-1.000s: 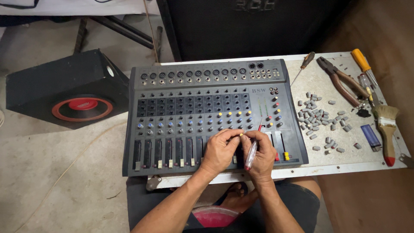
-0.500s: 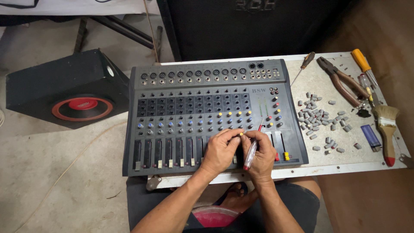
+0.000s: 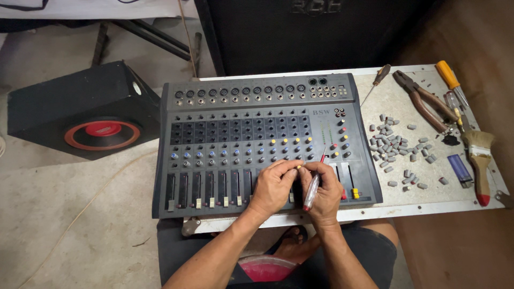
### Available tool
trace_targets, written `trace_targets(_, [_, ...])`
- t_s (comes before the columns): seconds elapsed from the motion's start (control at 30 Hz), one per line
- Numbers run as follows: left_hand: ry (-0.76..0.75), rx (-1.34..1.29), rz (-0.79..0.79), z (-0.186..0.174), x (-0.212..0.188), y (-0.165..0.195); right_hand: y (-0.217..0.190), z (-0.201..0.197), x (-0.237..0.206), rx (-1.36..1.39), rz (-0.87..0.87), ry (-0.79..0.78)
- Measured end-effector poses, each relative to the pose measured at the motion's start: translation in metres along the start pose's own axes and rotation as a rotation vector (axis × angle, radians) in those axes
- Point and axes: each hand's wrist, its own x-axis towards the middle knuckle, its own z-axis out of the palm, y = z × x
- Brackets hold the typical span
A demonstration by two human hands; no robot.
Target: The person sits at a workbench with an audio mixer and uses a screwdriver to remove and reinstall the mixer's rotary knobs, working on one knob at a time and setting removed knobs on the table among a pile of loose knobs.
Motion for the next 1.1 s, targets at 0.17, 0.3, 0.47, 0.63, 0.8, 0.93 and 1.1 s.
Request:
trace_targets(0.17, [-0.007,0.002,0.040,-0.001,0.001,0.003,-0.001,-0.001,0.001,-0.031,0.005,-0.001])
trace_targets(0.3, [-0.014,-0.021,-0.002,0.000,0.000,0.003,-0.002,-0.003,0.002,-0.010,0.029,-0.018])
trace_targets(0.47, [0.023,-0.054,-0.031,0.003,0.000,0.000,-0.003,-0.002,0.002,-0.010,0.030,-0.018])
trace_targets(0.63, [0.027,-0.082,-0.083,0.005,0.000,-0.005,-0.003,-0.002,0.002,-0.029,0.010,-0.027])
trace_targets(0.8, [0.021,-0.090,-0.065,0.004,-0.001,-0.006,-0.001,-0.001,0.000,-0.009,0.035,-0.023])
trace_targets(0.93, [0.025,-0.087,-0.067,0.004,-0.001,-0.007,-0.002,-0.002,0.001,-0.010,0.030,-0.032])
trace_targets(1.1, [0.039,-0.087,-0.054,0.005,-0.001,-0.008,-0.005,-0.003,0.002,-0.025,0.018,-0.038])
